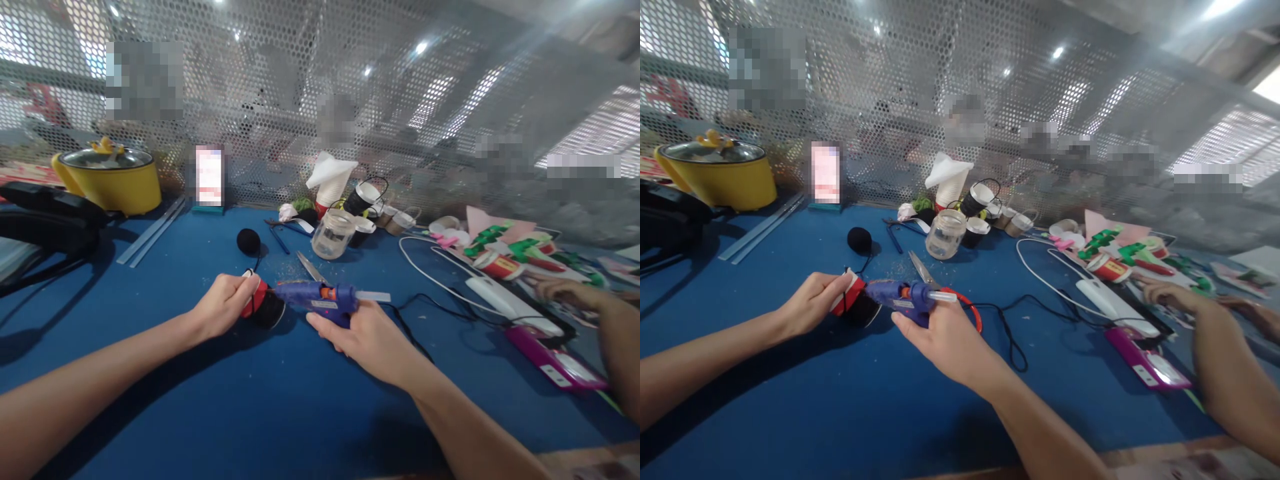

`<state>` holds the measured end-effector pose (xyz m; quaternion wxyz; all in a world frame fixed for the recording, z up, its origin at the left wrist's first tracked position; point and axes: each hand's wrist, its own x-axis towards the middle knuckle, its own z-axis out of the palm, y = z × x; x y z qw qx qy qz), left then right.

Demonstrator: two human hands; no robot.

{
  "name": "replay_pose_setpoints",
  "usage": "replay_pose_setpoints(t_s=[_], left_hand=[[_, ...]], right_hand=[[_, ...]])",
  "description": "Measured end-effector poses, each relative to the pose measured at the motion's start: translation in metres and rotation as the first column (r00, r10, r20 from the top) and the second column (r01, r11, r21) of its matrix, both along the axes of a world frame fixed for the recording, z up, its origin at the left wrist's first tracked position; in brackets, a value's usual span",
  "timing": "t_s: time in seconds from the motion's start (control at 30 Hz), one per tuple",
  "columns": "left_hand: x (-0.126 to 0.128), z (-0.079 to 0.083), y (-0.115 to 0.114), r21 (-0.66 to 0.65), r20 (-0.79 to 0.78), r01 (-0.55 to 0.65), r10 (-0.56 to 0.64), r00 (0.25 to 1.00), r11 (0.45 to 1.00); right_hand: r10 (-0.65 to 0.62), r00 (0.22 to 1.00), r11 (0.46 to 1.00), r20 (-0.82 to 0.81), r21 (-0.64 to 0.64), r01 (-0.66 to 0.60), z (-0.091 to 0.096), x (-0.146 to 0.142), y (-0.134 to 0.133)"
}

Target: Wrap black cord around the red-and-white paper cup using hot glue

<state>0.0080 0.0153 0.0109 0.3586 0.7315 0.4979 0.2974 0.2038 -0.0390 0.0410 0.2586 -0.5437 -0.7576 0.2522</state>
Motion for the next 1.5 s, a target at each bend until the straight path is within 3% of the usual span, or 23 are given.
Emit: replay_pose_setpoints(t_s=[0.27,0.47,0.6,1.0,1.33,1.5], left_hand=[[0.004,0.005,0.0,-0.106,0.033,-0.089,0.093,0.995,0.99],[0.004,0.003,0.002,-0.152,0.075,-0.111,0.124,0.989,0.982],[0.005,0.003,0.002,-0.143,0.07,-0.106,0.117,0.991,0.984],[0.001,0.0,-0.002,-0.004,0.017,-0.024,0.024,1.0,1.0],[-0.001,0.0,-0.003,0.049,-0.025,0.02,-0.018,1.0,0.999],[0.0,0.001,-0.002,0.061,-0.038,0.009,-0.007,0.999,0.998]], right_hand=[[0.001,0.983,0.99,0.186,0.136,-0.027,-0.001,-0.007,-0.007],[0.045,0.982,0.985,0.183,0.158,-0.074,-0.004,-0.009,-0.009],[0.013,0.981,0.989,0.192,0.145,-0.041,-0.003,-0.009,-0.009],[0.023,0.996,1.0,-0.091,0.0,-0.023,0.001,-0.001,0.003],[-0.027,0.989,0.984,-0.145,-0.178,0.001,0.0,-0.002,0.011],[0.002,0.965,0.963,-0.263,-0.26,-0.073,-0.002,0.004,0.016]])
